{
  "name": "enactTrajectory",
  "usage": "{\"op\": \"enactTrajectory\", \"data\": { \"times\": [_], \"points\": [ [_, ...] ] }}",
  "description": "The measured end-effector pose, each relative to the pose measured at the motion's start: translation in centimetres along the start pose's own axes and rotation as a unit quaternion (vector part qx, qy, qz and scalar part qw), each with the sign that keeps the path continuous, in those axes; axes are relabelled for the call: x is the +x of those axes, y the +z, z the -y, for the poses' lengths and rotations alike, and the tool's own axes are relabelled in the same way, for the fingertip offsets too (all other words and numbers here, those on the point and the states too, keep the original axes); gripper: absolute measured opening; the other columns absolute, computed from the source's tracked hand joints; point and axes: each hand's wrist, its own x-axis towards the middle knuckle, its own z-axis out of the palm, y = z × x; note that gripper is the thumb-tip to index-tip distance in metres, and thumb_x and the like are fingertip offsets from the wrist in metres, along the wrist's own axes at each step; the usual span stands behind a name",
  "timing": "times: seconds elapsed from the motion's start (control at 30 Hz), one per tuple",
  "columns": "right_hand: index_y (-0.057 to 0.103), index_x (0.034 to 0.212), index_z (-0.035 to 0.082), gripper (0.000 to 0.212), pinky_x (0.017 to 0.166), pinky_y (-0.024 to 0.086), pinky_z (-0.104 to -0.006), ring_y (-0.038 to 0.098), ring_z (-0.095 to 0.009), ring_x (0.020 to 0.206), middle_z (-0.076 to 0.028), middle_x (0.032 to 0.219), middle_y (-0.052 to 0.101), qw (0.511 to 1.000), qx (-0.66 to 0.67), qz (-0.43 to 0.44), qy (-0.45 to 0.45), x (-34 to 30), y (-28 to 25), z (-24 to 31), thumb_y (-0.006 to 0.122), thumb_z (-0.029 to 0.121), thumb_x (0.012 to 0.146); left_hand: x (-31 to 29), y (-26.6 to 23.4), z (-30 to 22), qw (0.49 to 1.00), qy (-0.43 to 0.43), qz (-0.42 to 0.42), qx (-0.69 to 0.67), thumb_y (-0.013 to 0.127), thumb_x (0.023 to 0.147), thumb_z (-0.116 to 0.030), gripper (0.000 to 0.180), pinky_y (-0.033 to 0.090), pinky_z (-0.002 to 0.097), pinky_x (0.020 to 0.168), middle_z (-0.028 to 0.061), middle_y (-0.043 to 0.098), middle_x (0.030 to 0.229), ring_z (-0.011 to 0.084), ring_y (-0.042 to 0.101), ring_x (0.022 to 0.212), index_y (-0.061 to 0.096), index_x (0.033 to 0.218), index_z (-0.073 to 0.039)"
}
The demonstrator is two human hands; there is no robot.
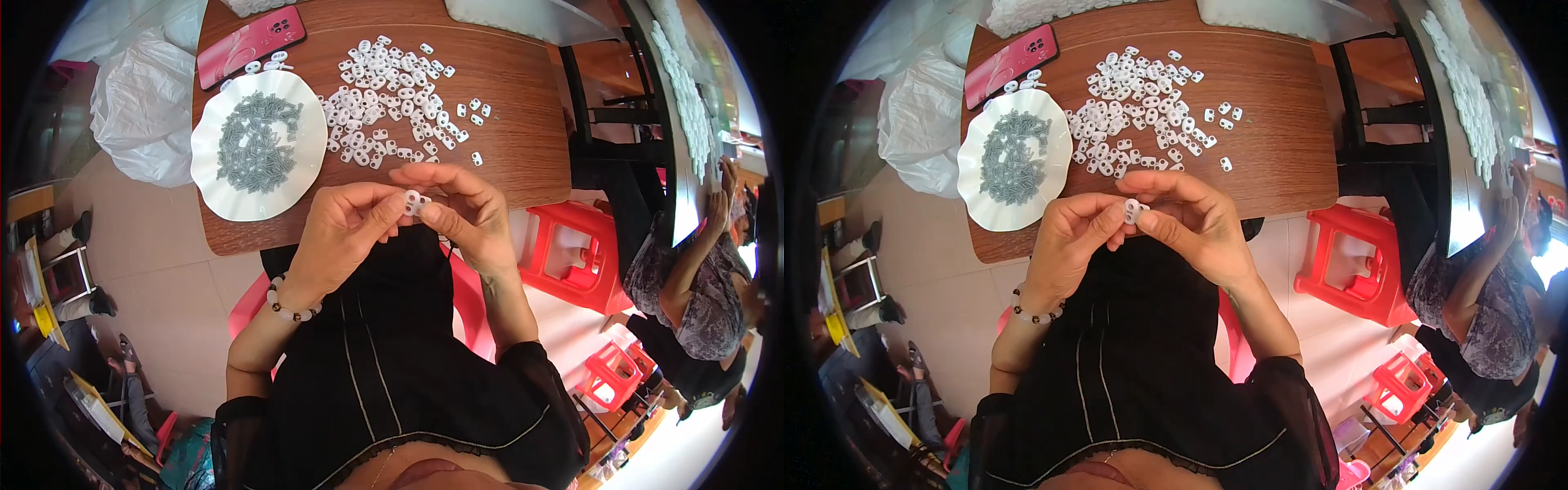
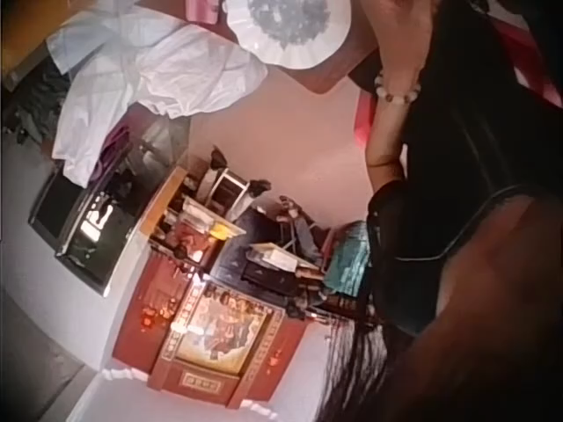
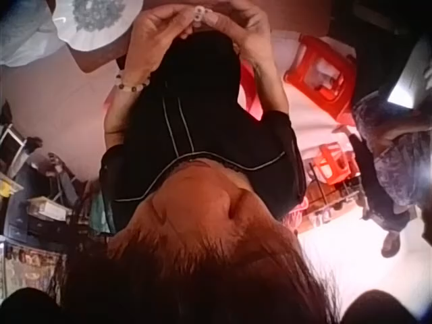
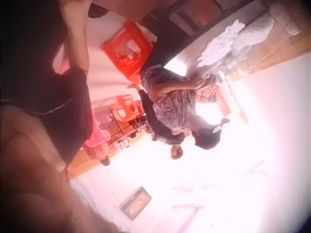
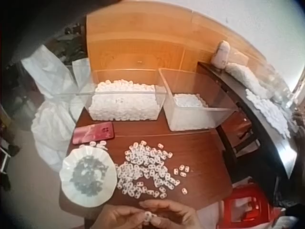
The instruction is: Manually inserting small metal pins into white plastic housings on a workbench.
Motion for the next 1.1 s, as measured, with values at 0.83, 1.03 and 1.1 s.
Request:
{"op": "enactTrajectory", "data": {
  "times": [0.83,1.03,1.1],
  "points": [
    [0.063,0.120,0.000,0.029,0.084,0.049,-0.0285,0.061,-0.015,0.095,-0.008,0.103,0.064,0.993,-0.038,0.110,-0.023,-0.4,-1.3,-0.3,0.060,0.009,0.093,-0.9,0.3,-1.6,0.997,-0.042,0.062,0.005,0.056,0.097,-0.016,0.024,0.049,0.0194,0.058,0.0068,0.069,0.078,0.0051,0.058,0.063,0.068,0.097,0.005],
    [0.061,0.122,-0.001,0.031,0.082,0.049,-0.0270,0.061,-0.014,0.094,-0.008,0.104,0.063,0.995,-0.006,0.096,-0.009,-0.5,-0.9,-0.1,0.060,0.008,0.093,-0.8,0.5,-1.3,0.998,-0.028,0.053,0.013,0.056,0.098,-0.018,0.025,0.048,0.0187,0.057,0.0054,0.067,0.075,0.0044,0.057,0.061,0.069,0.095,0.003],
    [0.061,0.123,-0.001,0.032,0.083,0.048,-0.0264,0.061,-0.014,0.093,-0.009,0.106,0.063,0.990,-0.076,0.114,-0.041,-0.3,-1.3,-0.2,0.061,0.008,0.092,-0.8,0.5,-1.3,0.998,-0.019,0.051,0.018,0.056,0.098,-0.018,0.025,0.048,0.0185,0.057,0.0048,0.067,0.075,0.0042,0.056,0.061,0.069,0.094,0.003]
  ]
}}
